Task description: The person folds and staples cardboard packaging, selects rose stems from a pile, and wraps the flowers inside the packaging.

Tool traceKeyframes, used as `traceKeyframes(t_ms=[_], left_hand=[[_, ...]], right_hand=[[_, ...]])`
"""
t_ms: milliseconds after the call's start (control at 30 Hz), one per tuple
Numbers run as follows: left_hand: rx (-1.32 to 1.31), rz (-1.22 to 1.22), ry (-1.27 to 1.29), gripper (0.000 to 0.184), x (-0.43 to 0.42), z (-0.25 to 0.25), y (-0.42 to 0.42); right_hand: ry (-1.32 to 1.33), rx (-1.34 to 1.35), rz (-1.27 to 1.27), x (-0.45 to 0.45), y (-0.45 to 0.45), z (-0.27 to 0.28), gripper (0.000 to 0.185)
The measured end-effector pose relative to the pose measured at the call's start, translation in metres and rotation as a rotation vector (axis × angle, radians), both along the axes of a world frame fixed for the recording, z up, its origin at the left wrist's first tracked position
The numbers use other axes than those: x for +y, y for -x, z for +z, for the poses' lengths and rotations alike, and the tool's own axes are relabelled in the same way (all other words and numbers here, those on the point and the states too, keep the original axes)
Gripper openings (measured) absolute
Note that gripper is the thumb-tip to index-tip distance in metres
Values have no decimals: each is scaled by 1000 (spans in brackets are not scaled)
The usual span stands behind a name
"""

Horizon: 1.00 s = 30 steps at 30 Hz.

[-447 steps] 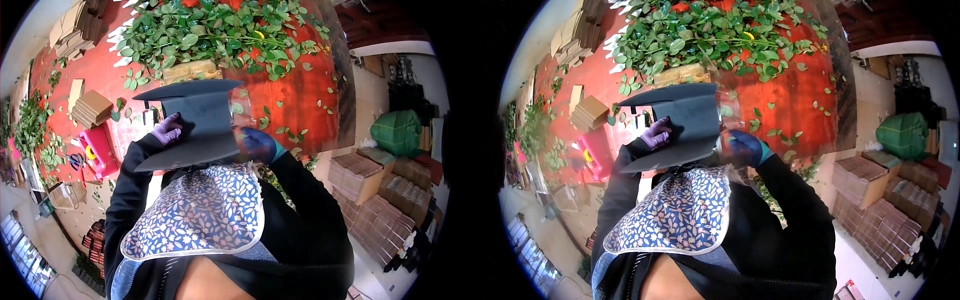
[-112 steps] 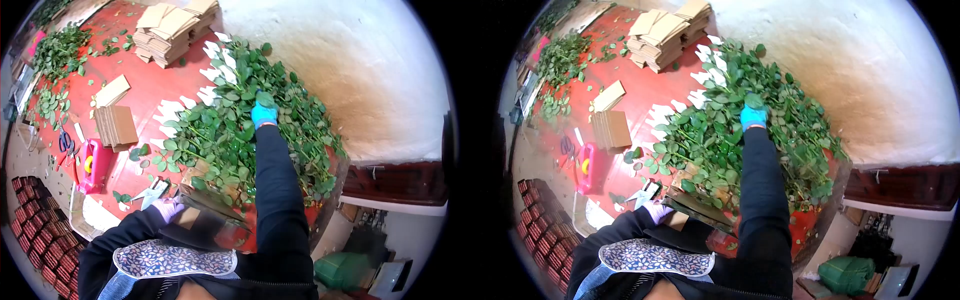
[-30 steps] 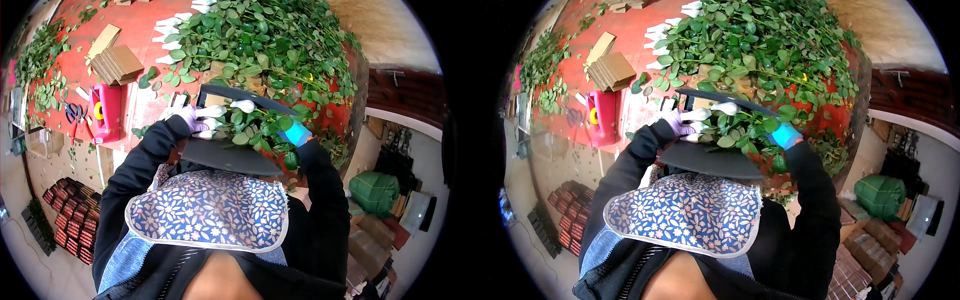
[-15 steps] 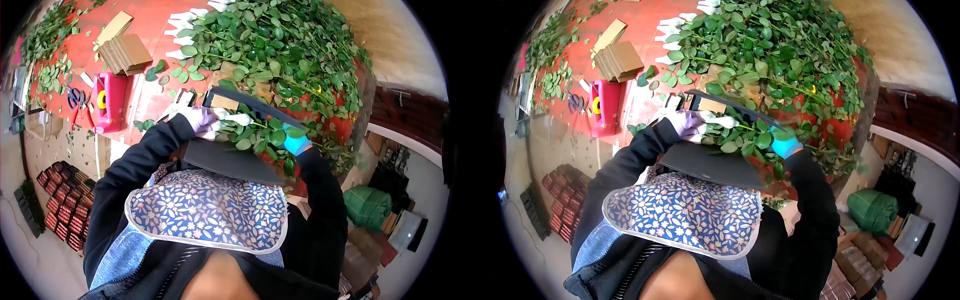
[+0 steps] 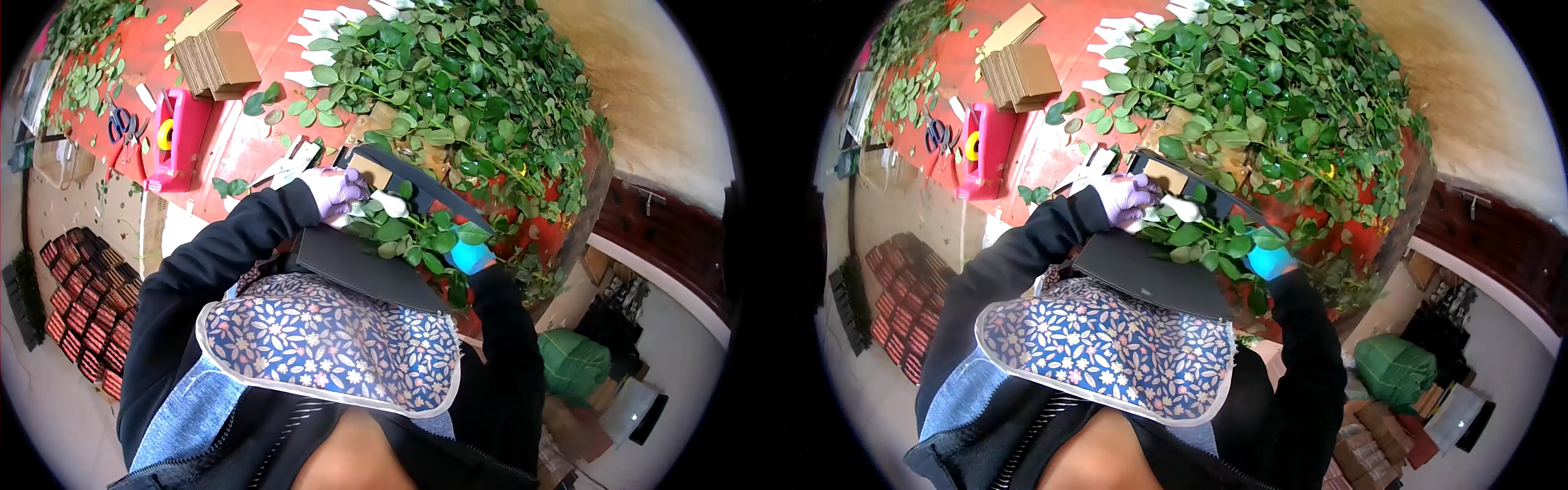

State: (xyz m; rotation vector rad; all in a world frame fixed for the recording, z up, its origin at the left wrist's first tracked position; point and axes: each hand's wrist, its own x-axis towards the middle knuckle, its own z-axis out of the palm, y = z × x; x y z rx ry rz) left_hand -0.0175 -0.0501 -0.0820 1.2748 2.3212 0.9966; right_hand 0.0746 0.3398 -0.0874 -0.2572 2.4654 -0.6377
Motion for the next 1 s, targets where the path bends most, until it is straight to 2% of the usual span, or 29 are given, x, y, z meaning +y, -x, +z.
traceKeyframes(t_ms=[33, 67, 100, 167, 233, 267, 300, 367, 433, 467, 500, 567, 600, 633, 667, 700, 767, 800, 833, 900, 933, 967, 1000], left_hand=[[-23, -5, 70, 40, 1, 3, 0], [-12, 9, 52, 32, 1, 8, 0], [-14, 18, 45, 32, 1, 9, 0], [-61, 29, 47, 31, 1, 12, -1], [-79, 21, 73, 31, 1, 13, -1], [-45, 30, 61, 30, 1, 10, -2], [-9, 39, 48, 30, 1, 7, -3], [-17, 36, 55, 30, 1, 10, -2], [-64, 26, 44, 33, -1, 8, -4], [-92, 9, 2, 36, -1, 4, -3], [-87, 3, 5, 36, -2, 0, -4], [-146, 15, -78, 38, -2, -10, -5], [-20, 40, -143, 33, -2, -15, -6], [-30, 44, -153, 34, -2, -14, -7], [-35, 49, -130, 35, -3, -13, -8], [-41, 56, -109, 35, -4, -12, -8], [-14, 85, -89, 39, -4, -12, -12], [-77, 99, -54, 41, -5, -7, -12], [-141, 118, -24, 42, -6, 5, -9], [-127, 92, 25, 46, -7, 2, -8], [-65, 72, -26, 47, -7, -8, -8], [2, 52, -75, 47, -7, -14, -8], [25, 57, -92, 47, -8, -13, -8]], right_hand=[[-61, 150, 181, 26, -6, -7, 23], [-131, 210, 290, 32, -4, 9, 27], [-199, 276, 396, 38, -2, 26, 32], [-506, 172, 279, 54, -5, 62, 35], [-179, 168, -80, 60, -3, 97, 39], [-408, 110, -9, 62, 2, 117, 41], [-519, 141, 33, 91, -11, 112, 48], [-555, 185, 197, 97, -15, 130, 57], [-508, 211, 190, 71, -14, 144, 67], [-301, 305, 203, 27, -2, 164, 72], [-247, 381, 211, 6, 0, 165, 63], [-277, 331, 206, -21, 6, 150, 46], [-130, 378, 121, -47, 13, 147, 38], [19, 423, 41, -65, 21, 148, 30], [302, 170, -255, -58, 22, 126, 28], [306, 174, -238, -52, 16, 109, 28], [343, 155, -530, -61, 2, 105, 27], [32, 360, -62, -61, 2, 125, 36], [-104, 529, 74, -51, -10, 108, 28], [-7, 551, 129, -59, -7, 109, 42], [-147, 435, 90, -77, -5, 120, 47], [-103, 509, 77, -89, 5, 109, 35], [-179, 547, 126, -93, 13, 99, 28]])
